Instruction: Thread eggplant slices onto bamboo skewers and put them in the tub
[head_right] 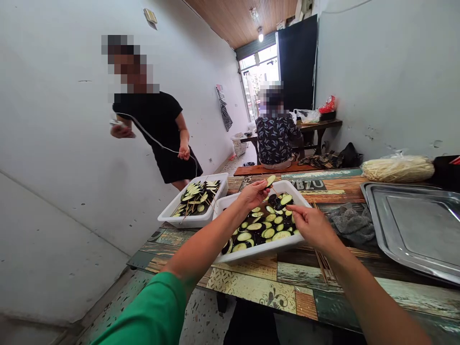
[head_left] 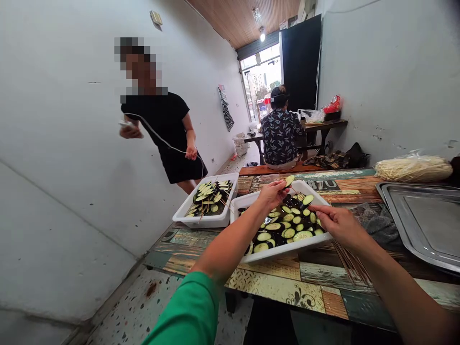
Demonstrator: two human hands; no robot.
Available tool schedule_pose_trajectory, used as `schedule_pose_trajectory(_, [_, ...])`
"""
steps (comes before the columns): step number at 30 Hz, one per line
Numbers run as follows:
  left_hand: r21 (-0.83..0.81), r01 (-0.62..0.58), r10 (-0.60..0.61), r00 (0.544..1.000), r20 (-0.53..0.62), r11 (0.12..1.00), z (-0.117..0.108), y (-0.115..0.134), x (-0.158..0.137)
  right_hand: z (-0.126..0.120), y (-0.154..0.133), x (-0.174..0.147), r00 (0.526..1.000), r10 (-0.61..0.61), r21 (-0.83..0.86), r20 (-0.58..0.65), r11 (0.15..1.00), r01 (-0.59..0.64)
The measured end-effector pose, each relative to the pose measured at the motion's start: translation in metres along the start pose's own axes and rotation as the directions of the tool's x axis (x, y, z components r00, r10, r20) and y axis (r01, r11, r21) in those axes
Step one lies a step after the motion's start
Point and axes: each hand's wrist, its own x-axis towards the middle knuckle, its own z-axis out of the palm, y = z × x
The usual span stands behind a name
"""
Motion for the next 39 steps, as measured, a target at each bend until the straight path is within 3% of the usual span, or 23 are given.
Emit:
schedule_pose_trajectory(6, [-0.093, 0.009, -0.023, 0.989, -0.144, 0.996, -0.006, 0.013, 0.003, -0.002, -0.002, -0.003, 1.0, 0.002, -0.012, 0.027, 1.0, -0.002])
schedule_pose_trajectory(21, [-0.174, -0.058, 0.036, 0.992, -0.124, 0.983, -0.016, 0.015, 0.011, -0.007, 0.004, -0.004, 0.994, 0.073, 0.111, 0.077, 0.99, -0.081])
schedule_pose_trajectory(27, [-0.205, -0.1, 0.06, 0.979, -0.195, 0.974, -0.017, 0.017, 0.013, -0.009, -0.003, -0.006, 0.995, 0.079, 0.135, 0.067, 0.987, -0.088])
schedule_pose_trajectory(39, [-0.132, -0.103, 0.085, 0.987, -0.136, 0.986, -0.011, 0.014, 0.006, -0.006, -0.001, -0.006, 0.984, 0.159, 0.185, 0.08, 0.968, -0.171])
